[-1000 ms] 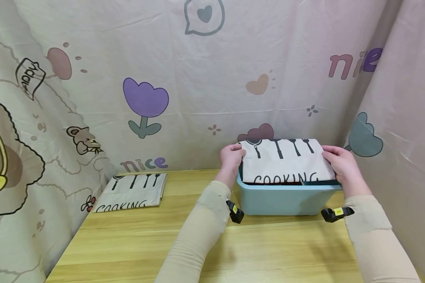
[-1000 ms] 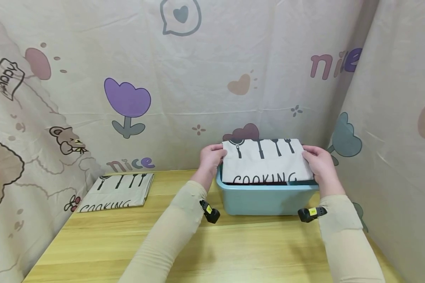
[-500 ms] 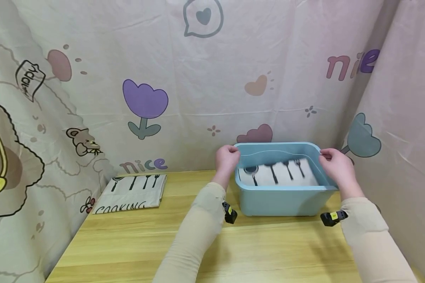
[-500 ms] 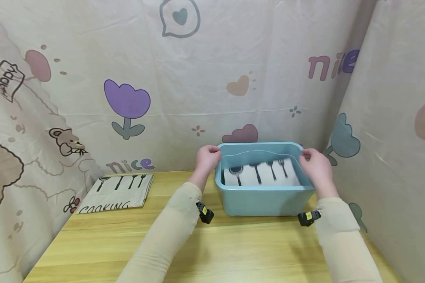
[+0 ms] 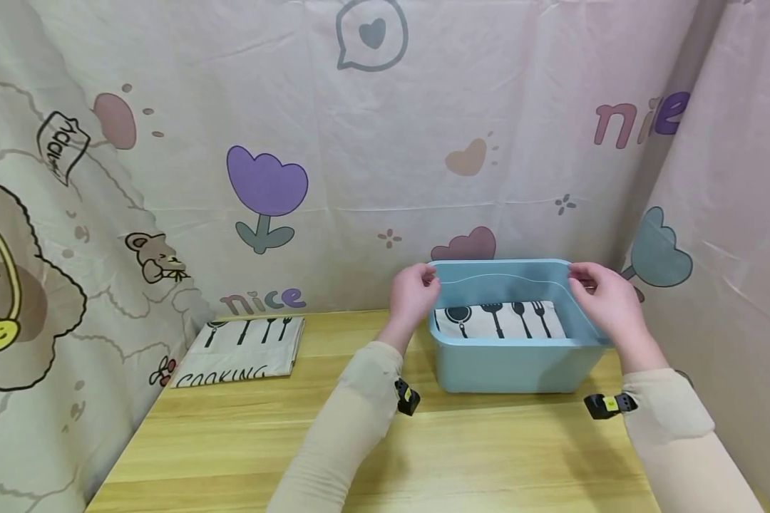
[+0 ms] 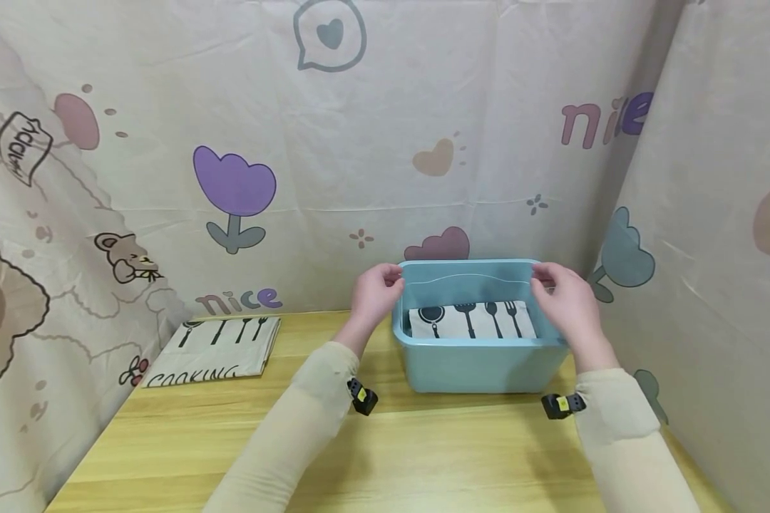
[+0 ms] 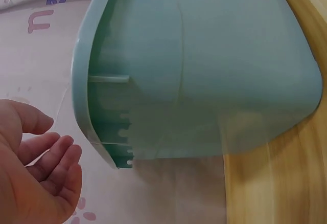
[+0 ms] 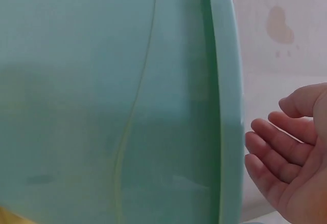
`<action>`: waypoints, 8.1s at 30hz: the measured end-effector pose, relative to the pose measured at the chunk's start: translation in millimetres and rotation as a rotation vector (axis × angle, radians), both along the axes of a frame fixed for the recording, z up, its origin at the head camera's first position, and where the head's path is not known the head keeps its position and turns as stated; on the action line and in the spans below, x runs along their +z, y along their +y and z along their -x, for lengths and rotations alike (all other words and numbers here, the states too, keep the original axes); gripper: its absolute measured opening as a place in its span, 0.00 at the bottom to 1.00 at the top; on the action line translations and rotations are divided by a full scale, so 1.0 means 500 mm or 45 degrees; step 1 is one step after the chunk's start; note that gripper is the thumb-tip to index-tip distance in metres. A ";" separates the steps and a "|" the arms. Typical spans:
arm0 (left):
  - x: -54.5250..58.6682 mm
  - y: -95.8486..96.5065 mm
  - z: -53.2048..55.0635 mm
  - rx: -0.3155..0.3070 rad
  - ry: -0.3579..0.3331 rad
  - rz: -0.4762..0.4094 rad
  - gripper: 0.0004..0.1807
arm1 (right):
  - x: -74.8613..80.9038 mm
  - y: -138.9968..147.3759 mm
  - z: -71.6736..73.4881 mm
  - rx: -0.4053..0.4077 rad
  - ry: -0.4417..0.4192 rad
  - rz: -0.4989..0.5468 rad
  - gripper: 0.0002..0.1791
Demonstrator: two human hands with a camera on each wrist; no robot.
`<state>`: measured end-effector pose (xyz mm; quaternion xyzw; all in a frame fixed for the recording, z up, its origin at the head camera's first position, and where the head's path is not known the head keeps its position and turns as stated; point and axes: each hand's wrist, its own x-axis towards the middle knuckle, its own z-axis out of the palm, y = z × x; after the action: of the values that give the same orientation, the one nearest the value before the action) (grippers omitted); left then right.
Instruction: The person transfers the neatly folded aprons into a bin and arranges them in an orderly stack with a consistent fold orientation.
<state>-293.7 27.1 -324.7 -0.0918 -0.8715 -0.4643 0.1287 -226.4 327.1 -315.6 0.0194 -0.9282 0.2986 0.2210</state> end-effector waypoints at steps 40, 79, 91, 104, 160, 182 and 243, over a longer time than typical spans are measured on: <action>-0.073 -0.089 -0.050 0.004 0.722 0.614 0.18 | -0.040 -0.077 -0.033 0.201 0.423 -0.222 0.19; -0.170 -0.291 -0.064 0.153 0.752 0.654 0.20 | -0.069 -0.238 -0.026 0.481 0.611 -0.086 0.20; -0.191 -0.375 -0.051 0.194 0.563 0.725 0.22 | -0.075 -0.297 -0.023 0.571 0.603 0.009 0.20; -0.213 -0.463 -0.056 0.218 0.340 0.726 0.26 | -0.081 -0.353 -0.012 0.657 0.591 0.021 0.21; -0.313 -0.608 -0.069 0.123 -0.059 0.829 0.21 | -0.221 -0.518 0.012 0.803 0.115 0.393 0.19; -0.298 -0.520 -0.092 -0.031 0.053 0.863 0.10 | -0.288 -0.526 0.044 0.682 -0.106 0.538 0.17; -0.279 -0.322 -0.151 -0.369 0.150 0.759 0.11 | -0.367 -0.493 0.043 0.444 -0.261 0.613 0.19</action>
<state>-218.1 -133.9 -464.3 -0.2749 -0.9379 -0.1964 0.0789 -247.9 80.5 -498.9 0.0950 -0.8310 0.5436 0.0698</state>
